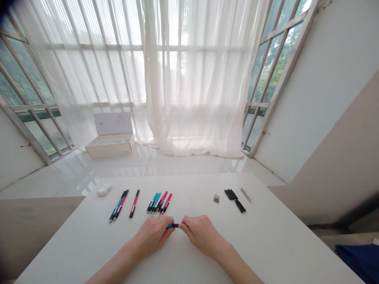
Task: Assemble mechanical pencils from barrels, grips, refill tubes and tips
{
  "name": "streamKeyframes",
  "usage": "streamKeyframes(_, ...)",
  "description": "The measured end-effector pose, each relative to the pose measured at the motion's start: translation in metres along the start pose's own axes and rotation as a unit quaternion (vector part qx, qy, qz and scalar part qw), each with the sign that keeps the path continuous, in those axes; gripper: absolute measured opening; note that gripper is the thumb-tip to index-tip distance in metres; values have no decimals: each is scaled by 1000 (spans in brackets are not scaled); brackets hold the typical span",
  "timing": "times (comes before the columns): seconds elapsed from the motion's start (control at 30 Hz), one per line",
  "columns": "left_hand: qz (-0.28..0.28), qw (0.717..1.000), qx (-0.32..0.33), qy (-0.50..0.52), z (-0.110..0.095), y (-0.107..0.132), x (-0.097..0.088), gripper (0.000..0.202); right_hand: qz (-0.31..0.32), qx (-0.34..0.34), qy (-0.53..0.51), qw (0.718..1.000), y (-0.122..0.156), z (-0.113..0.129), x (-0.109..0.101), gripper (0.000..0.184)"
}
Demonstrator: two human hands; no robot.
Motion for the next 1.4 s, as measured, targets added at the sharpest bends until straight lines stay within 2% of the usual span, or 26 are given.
streamKeyframes(0.2, -1, 1000, -16, -2, -1, 0, -2, 12, -11, -16, -18, 1000, 2, 4, -5, 18)
streamKeyframes(0.4, -5, 1000, -11, -4, -3, 0, -3, 17, -16, -27, 8, 999, 1, 3, -3, 28)
streamKeyframes(0.6, 10, 1000, -11, 0, -1, 1, 0, 9, 9, -20, 31, 999, 0, 2, 2, 43)
streamKeyframes(0.8, 7, 1000, -16, -9, -1, 0, -1, 12, -1, -27, -4, 1000, 1, 2, -1, 21)
streamKeyframes(1.2, 22, 1000, 0, -18, 0, 0, 1, 9, -21, -56, 13, 998, 2, 3, -2, 29)
streamKeyframes(1.3, 23, 1000, 0, -21, -1, -1, 0, 10, -53, -31, -12, 998, 1, -12, -11, 27)
streamKeyframes(1.4, 23, 999, -7, -22, -1, 0, -1, 10, -154, 60, 3, 986, 3, -51, -33, 33)
Point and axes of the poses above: each hand's wrist, its own y-axis away from the middle knuckle, its own x-axis out of the palm, z = x × y, the point moved 4 cm from there along -y, towards the middle knuckle, and after that the axes turned 2 degrees about y, right-handed, at the moved point
